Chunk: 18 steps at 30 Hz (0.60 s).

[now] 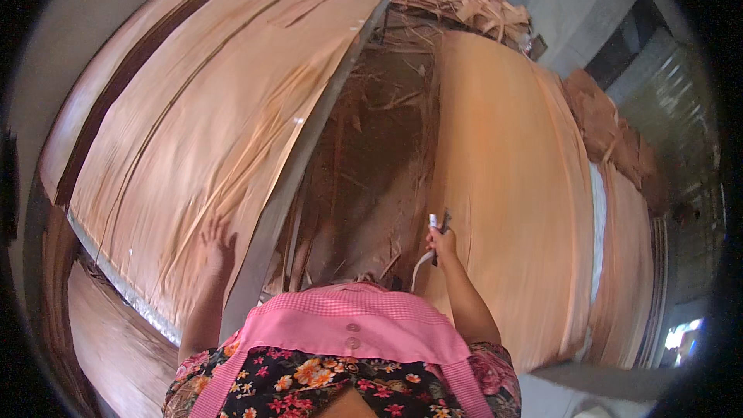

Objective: The person prepares wood veneer sheets by marking them with a pen, wiping the surface with a cloth, and applying small strips of tape to secure or mark specific areas.

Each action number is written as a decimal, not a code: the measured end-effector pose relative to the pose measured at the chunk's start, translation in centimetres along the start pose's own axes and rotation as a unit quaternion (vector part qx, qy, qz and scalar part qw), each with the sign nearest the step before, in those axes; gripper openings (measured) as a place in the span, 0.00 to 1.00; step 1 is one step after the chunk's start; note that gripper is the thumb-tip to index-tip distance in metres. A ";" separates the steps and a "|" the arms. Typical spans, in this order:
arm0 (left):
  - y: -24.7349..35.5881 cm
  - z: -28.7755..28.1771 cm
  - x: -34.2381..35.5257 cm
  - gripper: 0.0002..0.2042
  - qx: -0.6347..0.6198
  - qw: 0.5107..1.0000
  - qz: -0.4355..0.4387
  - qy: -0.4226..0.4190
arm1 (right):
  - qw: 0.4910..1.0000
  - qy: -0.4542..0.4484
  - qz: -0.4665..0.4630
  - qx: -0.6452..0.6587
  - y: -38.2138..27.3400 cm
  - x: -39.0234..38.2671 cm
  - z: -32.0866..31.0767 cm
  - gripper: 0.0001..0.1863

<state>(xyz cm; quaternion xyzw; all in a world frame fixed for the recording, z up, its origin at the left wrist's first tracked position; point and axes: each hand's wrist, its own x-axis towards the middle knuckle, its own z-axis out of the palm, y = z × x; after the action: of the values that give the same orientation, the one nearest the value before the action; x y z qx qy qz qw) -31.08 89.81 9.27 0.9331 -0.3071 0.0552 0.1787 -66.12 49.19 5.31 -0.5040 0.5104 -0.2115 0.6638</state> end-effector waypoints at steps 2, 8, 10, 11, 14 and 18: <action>5.1 0.6 3.5 0.20 0.055 0.995 0.074 -0.040 | 0.999 -0.034 -0.019 -0.020 -3.2 5.7 2.1 0.05; 9.4 4.3 17.3 0.22 0.033 0.998 -0.015 -0.054 | 0.982 -0.121 -0.098 -0.107 -14.4 21.9 9.8 0.10; 10.2 5.9 23.1 0.23 0.023 0.996 -0.078 -0.035 | 0.970 -0.152 -0.136 -0.135 -18.2 27.3 12.0 0.11; 9.9 7.3 25.4 0.24 0.028 0.994 -0.101 -0.017 | 0.970 -0.153 -0.141 -0.126 -20.3 29.7 13.4 0.11; 10.5 10.9 32.2 0.25 0.016 0.983 -0.183 0.011 | 0.986 -0.126 -0.061 -0.092 -24.4 36.1 16.5 0.08; 11.5 16.0 33.6 0.28 0.047 0.970 -0.235 -0.029 | 0.947 -0.091 -0.158 -0.263 -30.9 45.8 19.1 0.14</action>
<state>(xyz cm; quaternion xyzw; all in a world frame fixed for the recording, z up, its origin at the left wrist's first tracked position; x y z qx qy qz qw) -10.96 56.77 5.00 0.9877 -0.0815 -0.0012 0.1337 -24.06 8.96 10.80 -0.7520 0.3988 -0.1253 0.5097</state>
